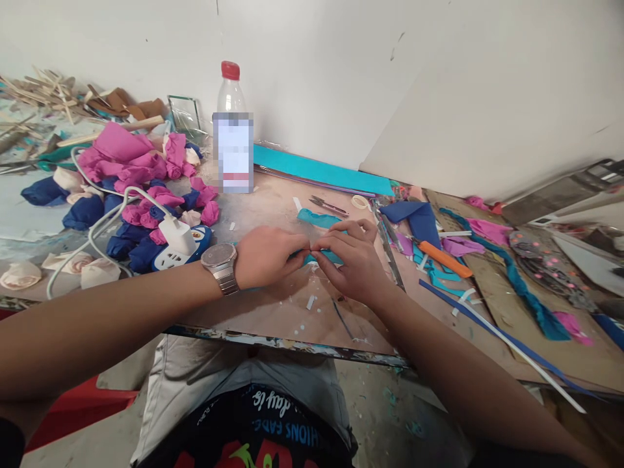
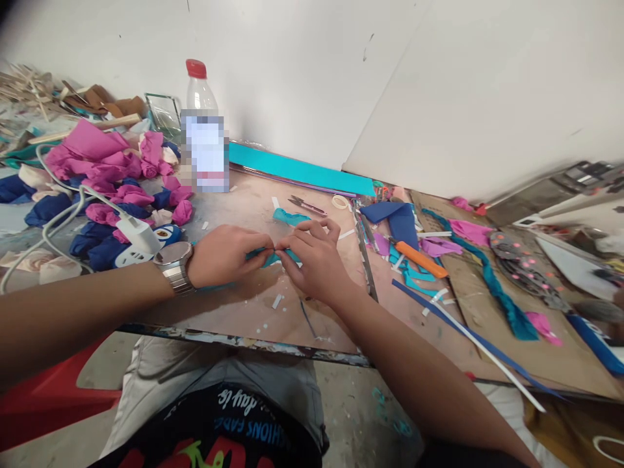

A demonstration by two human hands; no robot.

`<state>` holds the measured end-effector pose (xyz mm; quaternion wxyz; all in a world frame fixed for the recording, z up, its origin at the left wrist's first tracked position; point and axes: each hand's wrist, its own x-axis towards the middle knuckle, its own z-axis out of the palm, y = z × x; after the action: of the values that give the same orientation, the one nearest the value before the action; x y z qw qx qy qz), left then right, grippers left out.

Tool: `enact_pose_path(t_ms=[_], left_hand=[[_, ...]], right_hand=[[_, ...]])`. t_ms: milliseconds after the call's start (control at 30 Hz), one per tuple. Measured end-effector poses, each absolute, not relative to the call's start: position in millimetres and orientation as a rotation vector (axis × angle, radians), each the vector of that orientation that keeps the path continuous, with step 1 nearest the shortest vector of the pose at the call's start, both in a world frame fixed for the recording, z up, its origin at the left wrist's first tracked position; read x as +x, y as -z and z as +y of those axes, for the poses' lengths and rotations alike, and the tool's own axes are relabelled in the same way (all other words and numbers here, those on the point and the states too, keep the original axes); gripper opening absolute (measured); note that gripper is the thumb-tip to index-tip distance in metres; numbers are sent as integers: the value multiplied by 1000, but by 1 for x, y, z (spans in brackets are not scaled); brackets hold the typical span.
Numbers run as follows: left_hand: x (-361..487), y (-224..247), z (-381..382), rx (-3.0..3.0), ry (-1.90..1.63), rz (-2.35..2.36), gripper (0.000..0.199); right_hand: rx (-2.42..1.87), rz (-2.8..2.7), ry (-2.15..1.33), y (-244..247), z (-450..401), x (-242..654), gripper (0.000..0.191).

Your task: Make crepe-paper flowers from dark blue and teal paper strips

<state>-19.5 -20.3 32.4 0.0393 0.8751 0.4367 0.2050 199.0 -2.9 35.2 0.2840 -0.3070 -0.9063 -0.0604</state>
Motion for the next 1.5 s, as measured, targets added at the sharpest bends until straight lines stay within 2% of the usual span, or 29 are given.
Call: enact_pose_path(t_ms=[333,700,1067,1233,1500], left_hand=[[-20,-32,-20,2769,-659,1337,25],[-17,-37,-22,2823,-530,1363,33],[-20,-38,-23,2750,-523,1337,40],[-21,-35,-23,2762,-536,1311,37],[-21,-32,-23,2732,-575,1338,33]], right_hand=[[-858,-2405,159,-33,-3,198,9],[-874,-2525,60,-34,-3,199,13],[-849,-2517,-37,-38,-2,201,10],[-788,-2497,-70,-36,1,204,5],[-811,-2484,-46,-38,2,204,10]])
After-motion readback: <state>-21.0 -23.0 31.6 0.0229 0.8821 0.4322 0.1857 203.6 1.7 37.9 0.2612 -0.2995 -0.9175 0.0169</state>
